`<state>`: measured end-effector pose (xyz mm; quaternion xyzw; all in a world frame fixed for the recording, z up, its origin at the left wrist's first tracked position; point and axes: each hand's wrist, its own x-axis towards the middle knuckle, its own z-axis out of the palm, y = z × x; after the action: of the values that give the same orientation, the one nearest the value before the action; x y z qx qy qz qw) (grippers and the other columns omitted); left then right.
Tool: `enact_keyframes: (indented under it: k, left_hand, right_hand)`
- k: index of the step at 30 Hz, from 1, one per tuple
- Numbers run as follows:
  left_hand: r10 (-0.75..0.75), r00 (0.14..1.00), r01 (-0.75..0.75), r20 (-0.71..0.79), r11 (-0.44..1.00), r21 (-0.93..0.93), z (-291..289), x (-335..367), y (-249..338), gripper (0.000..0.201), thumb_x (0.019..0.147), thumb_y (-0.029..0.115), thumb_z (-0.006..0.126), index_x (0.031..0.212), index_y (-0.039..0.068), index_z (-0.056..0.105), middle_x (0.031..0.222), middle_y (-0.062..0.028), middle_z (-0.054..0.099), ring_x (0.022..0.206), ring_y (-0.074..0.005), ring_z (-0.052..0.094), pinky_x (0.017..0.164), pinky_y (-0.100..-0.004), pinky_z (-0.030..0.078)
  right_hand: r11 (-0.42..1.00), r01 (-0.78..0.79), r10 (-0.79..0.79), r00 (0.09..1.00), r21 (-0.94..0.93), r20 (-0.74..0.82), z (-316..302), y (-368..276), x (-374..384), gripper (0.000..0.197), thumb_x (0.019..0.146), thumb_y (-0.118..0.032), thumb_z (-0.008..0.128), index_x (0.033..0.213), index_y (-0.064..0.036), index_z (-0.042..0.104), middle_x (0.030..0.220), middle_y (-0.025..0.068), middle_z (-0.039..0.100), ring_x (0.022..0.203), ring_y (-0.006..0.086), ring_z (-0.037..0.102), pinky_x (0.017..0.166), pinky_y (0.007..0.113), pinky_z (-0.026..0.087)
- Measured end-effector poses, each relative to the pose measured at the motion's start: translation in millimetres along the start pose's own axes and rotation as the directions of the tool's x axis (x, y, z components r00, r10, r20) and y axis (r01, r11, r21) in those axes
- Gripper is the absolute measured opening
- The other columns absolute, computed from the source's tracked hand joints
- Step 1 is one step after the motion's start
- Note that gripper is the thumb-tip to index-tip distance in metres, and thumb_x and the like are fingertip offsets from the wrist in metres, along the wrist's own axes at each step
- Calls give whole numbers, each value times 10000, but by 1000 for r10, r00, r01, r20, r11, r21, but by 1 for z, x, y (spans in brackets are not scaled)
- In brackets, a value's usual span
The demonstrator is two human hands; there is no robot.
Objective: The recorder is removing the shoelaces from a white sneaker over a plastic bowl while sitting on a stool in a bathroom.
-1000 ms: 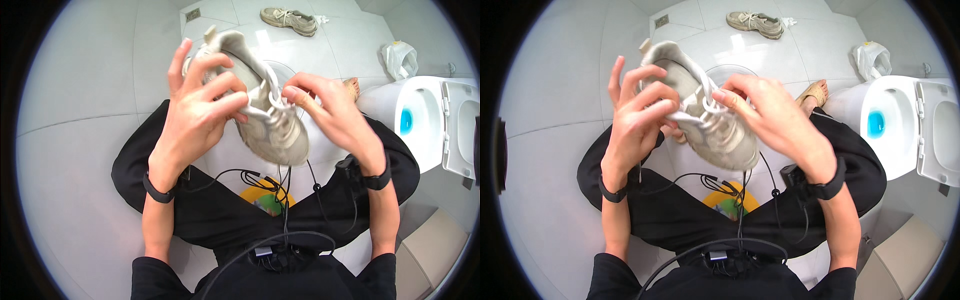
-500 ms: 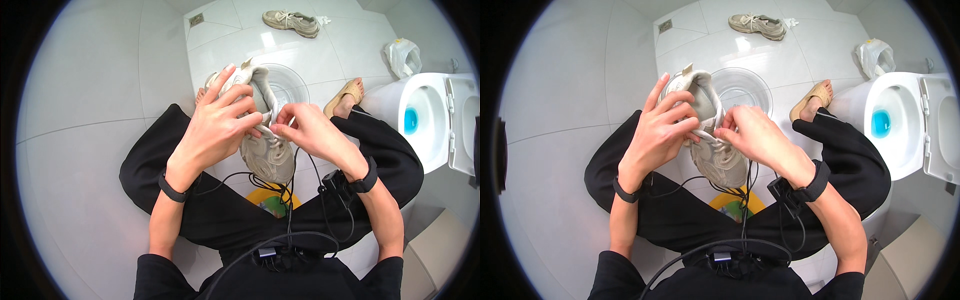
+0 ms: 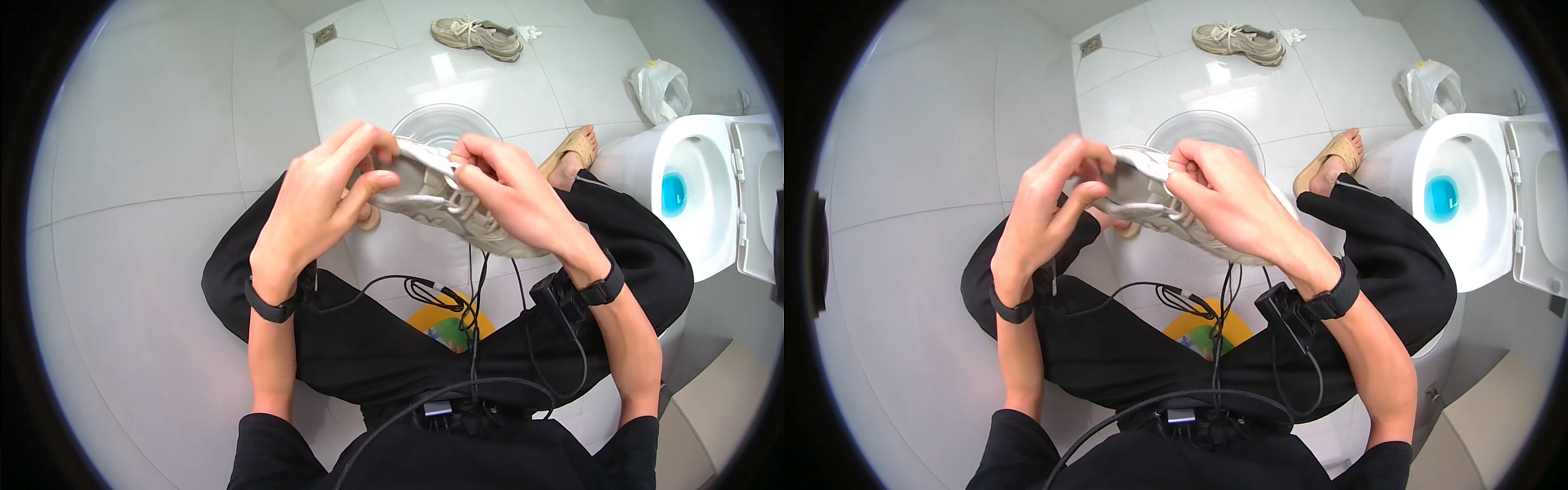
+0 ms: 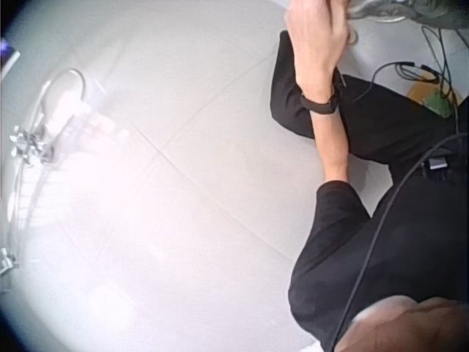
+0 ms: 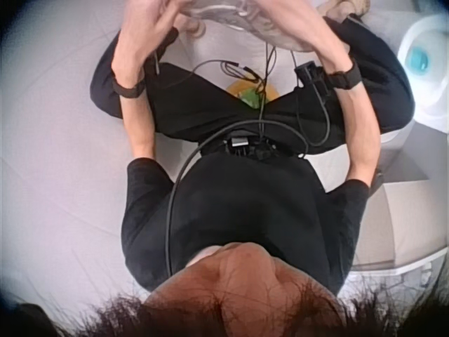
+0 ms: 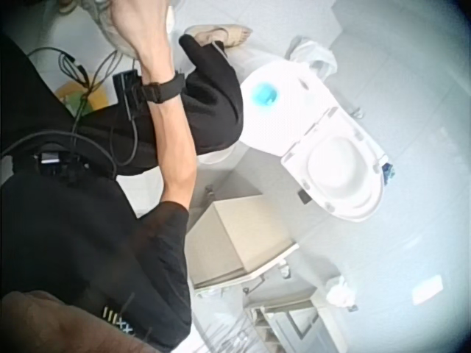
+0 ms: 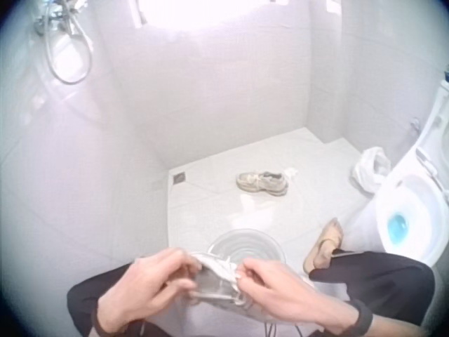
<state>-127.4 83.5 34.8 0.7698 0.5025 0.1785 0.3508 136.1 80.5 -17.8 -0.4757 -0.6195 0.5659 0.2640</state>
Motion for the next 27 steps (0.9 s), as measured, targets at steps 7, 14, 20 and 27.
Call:
enact_keyframes:
  k: [7,14,20,27]
  left_hand:
    - [400,915,-338,-57,835,434,42,9,-27,390,828,24,793,1209,106,771,1090,-83,804,1037,-320,766,903,-419,614]
    - [358,929,-241,-90,774,586,45,9,-33,213,863,-12,700,1043,96,734,878,-46,770,755,-252,762,658,-387,604]
    - [387,920,-250,-68,709,659,50,2,-38,136,847,26,698,961,95,667,755,-10,674,698,-198,739,542,-366,541]
    - [380,924,-305,36,679,668,52,-3,-34,164,828,28,704,973,100,679,770,-8,687,732,-186,754,564,-369,543]
  right_hand:
    - [990,134,-137,990,-53,-42,6,-20,1,160,895,-123,719,940,14,650,741,73,545,653,143,487,613,326,411]
    - [649,64,-364,901,-758,-236,-7,-19,5,149,859,-143,723,900,-26,639,897,130,688,820,355,692,727,489,562]
    - [718,231,-376,923,-657,-86,-3,-10,6,163,881,-126,709,1023,-48,683,985,126,711,949,341,708,814,485,577]
    - [548,425,-487,862,-721,138,12,0,9,127,914,-143,807,949,-71,708,927,45,673,940,250,693,780,400,586]
